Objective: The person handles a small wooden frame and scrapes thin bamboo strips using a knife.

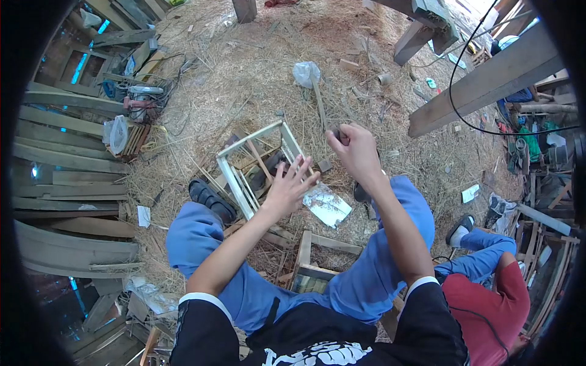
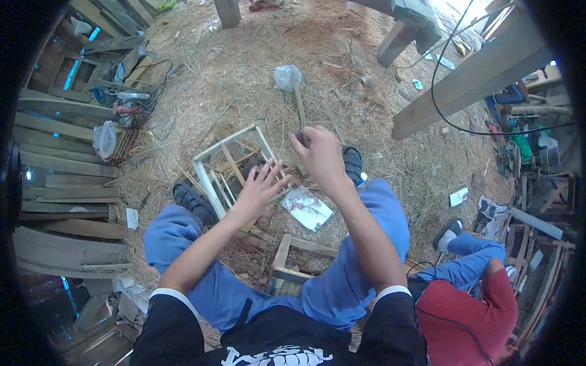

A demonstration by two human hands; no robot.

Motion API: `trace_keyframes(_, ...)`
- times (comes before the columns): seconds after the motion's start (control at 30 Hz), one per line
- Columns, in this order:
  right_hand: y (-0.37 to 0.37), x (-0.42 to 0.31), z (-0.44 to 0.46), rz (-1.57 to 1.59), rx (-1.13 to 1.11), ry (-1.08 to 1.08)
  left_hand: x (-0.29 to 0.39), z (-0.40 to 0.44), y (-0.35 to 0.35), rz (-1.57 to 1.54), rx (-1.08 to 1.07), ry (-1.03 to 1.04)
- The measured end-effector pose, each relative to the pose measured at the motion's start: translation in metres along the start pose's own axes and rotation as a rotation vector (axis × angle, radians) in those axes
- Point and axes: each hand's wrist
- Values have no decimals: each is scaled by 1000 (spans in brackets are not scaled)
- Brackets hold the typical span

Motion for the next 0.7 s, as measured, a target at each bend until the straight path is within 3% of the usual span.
trace_keyframes(0.23, 11, -5, 8, 37, -7, -27, -14, 11, -9, -103, 86, -225)
trace_keyframes(0.33, 15, 7, 9, 31, 51, -54, -8, 6, 0, -178, 150, -194)
trace_keyframes(0.43, 1, 27, 16, 75, 192, -57, -1, 4, -3, -137, 60, -125)
trace_keyframes(0.53, -21, 39, 13, 68, 158, 140, -3, 7, -9, -164, 97, -108)
trace_keyframes(0.7, -43, 68, -10, 283, 0, 111, 1, 10, -20, -319, 144, -120)
Point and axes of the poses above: each hand's wrist, its own z-axis towards the middle knuckle, its own y-axis out of the palm, x = y × z, and after that the axes turned 14 degrees about x, right-handed
